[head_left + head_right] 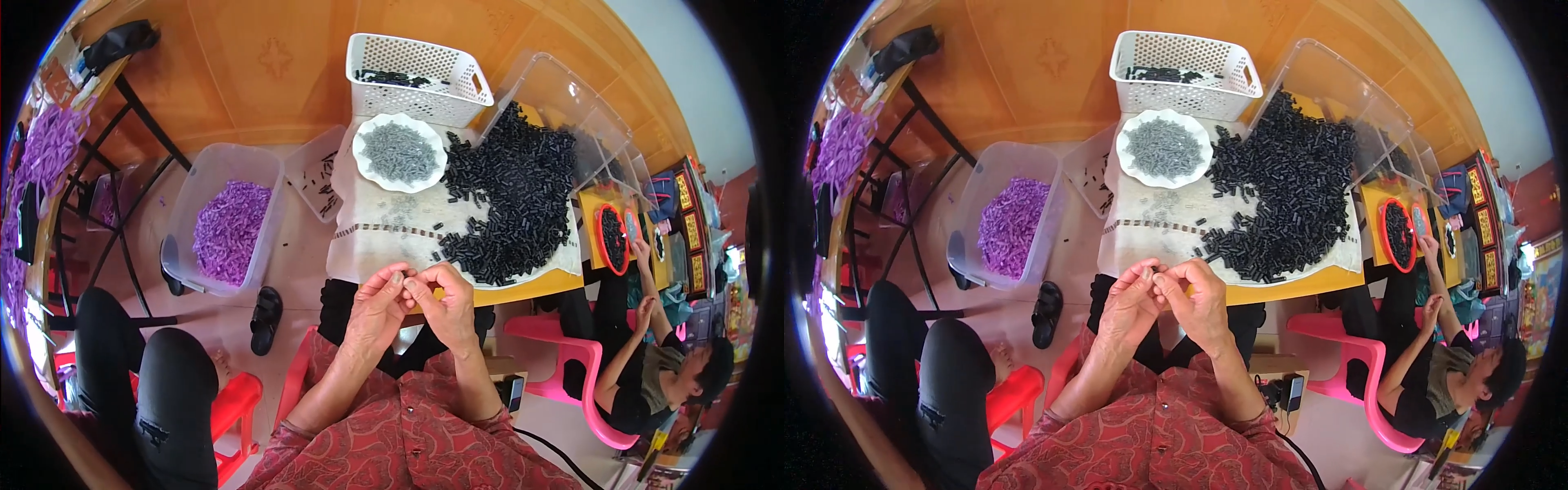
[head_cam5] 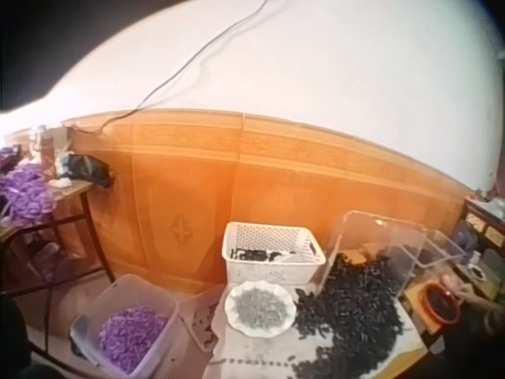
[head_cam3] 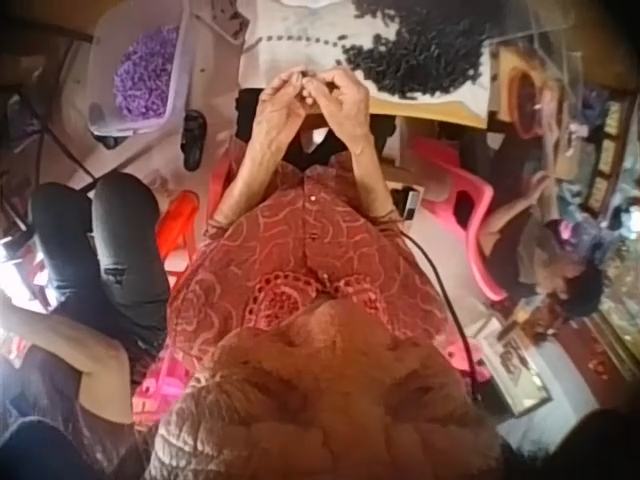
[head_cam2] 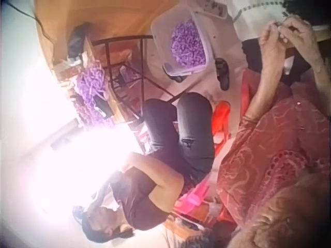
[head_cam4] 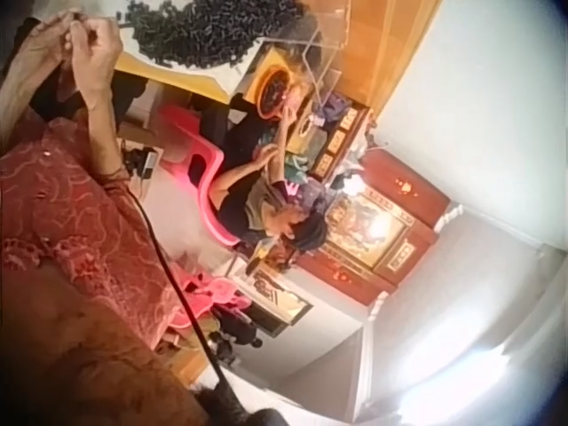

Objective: Manual assembly of small black and silver industrial components.

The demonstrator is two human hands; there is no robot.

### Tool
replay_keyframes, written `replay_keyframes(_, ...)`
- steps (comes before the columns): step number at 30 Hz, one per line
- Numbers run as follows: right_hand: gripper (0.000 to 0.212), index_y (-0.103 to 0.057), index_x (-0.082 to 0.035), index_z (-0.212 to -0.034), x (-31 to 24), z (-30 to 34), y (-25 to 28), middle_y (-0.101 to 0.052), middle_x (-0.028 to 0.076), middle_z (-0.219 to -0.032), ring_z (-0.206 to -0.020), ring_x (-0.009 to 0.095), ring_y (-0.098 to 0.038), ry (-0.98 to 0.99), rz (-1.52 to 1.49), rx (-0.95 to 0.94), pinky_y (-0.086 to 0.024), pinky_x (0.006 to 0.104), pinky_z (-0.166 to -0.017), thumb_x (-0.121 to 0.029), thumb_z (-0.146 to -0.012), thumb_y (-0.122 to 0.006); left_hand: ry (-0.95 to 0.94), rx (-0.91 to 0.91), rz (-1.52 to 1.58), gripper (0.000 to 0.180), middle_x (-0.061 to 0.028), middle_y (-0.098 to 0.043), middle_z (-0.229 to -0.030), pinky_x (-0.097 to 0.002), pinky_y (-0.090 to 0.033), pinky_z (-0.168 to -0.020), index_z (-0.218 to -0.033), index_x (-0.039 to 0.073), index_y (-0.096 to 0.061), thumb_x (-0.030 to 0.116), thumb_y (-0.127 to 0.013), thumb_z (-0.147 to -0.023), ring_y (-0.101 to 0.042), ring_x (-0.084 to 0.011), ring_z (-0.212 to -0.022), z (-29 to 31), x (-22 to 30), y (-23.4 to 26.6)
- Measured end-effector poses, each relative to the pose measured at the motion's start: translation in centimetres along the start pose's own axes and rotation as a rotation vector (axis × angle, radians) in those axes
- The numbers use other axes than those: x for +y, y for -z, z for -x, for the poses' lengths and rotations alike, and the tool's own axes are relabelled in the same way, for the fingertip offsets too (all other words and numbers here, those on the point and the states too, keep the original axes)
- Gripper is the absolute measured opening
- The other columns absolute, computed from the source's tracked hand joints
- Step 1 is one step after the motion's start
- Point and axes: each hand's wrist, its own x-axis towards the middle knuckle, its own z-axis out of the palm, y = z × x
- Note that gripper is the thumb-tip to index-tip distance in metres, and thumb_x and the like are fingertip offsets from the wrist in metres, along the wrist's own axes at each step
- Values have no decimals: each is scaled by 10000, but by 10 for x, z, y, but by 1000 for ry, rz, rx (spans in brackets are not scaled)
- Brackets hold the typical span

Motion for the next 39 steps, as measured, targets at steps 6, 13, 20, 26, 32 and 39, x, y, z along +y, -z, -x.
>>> replay_keyframes(6, 83, -622, 4, -811, 11, -16, 15, -619, 49, -752, -666, 97, -601, 11, -12, -85, -472, 231, -608, -44, -845, -681, 2, 45, -49, 208, -85, -639, -1021, -259, -529, -708, -1128, 16, -609, 76, -577, -932, -615, -135, -816, -4, 0, 9)
replay_keyframes(13, 54, -628, -37, -826, 82, -73, 72, -603, 127, -790, -715, 307, -601, 156, 659, 389, -470, 396, -631, -70, -806, -666, 80, 94, 27, 202, -126, -629, -1017, -284, -556, -750, -1116, -4, -607, 61, -579, -927, -621, -168, -830, -8, 1, 7)
replay_keyframes(20, 56, -639, -59, -855, 103, -110, 87, -615, 127, -843, -794, 334, -611, 95, 862, 424, -480, 429, -682, -91, -813, -655, 91, 116, 17, 193, -135, -629, -1029, -288, -551, -754, -1106, -3, -621, 61, -576, -930, -619, -179, -842, -12, 2, 12)
replay_keyframes(26, 112, -656, -57, -888, 107, -127, 84, -634, 121, -885, -832, 332, -629, -57, 950, 326, -499, 422, -718, -94, -788, -691, 77, 102, 5, 195, -136, -634, -1033, -288, -546, -742, -1109, -3, -622, 54, -569, -930, -615, -181, -842, -13, 6, 12)
replay_keyframes(32, 152, -663, -38, -966, 108, -119, 86, -644, 138, -871, -789, 292, -636, -1, 770, 341, -502, 370, -708, -65, -816, -656, 83, 77, -10, 199, -139, -633, -1034, -294, -544, -754, -1120, -1, -618, 50, -558, -938, -611, -181, -862, -14, 5, 14)
replay_keyframes(39, 211, -650, 44, -1060, 65, -68, 57, -678, 100, -916, -711, 112, -630, -302, -285, 155, -512, 225, -640, -86, -894, -642, 69, 68, 6, 217, -124, -633, -1045, -299, -545, -788, -1145, 14, -609, 72, -567, -940, -627, -182, -875, -13, 2, 13)
